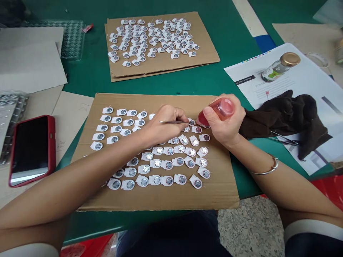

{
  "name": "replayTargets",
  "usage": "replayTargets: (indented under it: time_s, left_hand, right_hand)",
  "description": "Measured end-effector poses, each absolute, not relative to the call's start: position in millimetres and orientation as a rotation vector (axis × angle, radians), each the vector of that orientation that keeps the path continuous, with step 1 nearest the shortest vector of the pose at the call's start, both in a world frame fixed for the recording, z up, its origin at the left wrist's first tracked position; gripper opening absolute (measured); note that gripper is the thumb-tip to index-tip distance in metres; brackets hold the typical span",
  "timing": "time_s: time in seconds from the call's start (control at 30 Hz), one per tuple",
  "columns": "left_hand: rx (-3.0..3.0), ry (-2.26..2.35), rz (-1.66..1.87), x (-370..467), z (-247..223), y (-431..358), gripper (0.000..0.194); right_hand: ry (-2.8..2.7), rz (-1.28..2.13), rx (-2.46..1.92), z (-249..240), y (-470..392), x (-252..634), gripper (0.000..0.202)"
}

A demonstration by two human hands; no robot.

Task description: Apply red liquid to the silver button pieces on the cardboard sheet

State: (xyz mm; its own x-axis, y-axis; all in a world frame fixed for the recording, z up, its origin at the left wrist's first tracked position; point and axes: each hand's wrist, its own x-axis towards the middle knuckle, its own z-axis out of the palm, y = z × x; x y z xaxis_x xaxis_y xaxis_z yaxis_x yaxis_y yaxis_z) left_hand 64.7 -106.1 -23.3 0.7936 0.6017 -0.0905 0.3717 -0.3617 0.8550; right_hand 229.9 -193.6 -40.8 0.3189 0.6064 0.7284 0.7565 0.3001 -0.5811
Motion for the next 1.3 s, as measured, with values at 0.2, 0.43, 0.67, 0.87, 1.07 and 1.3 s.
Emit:
replayTargets:
  time_s: [0.2, 0.43, 0.67, 0.87, 1.07, 1.3]
  left_hand:
    - [1.976, 0.741, 0.293, 64.6, -23.6, -105.8, 0.012]
    - [1.972, 0.745, 0.285, 64.8, -21.9, -105.4, 0.012]
    - [1.957, 0.752, 0.263, 64.5, -18.9, -105.8, 0.012]
    - [1.95, 0.762, 0.264, 65.1, -18.9, -105.8, 0.012]
    - [1.935, 0.791, 0.255, 65.3, -18.9, -105.5, 0.011]
    - [1.934, 0.797, 0.259, 66.1, -18.5, -105.0, 0.01]
  right_hand:
    - [-1.343, -0.137, -1.404, -43.7, -193.6, 230.6, 0.027]
    - [-1.314, -0.101, -1.427, -44.4, -193.2, 230.8, 0.03]
    - [-1.322, -0.114, -1.418, -43.0, -193.1, 229.8, 0.029]
    - [-1.335, -0.128, -1.369, -43.5, -192.0, 229.5, 0.026]
    - [-1.341, -0.122, -1.34, -44.3, -191.4, 228.8, 0.025]
    - [-1.344, -0.12, -1.384, -43.9, -191.9, 227.4, 0.026]
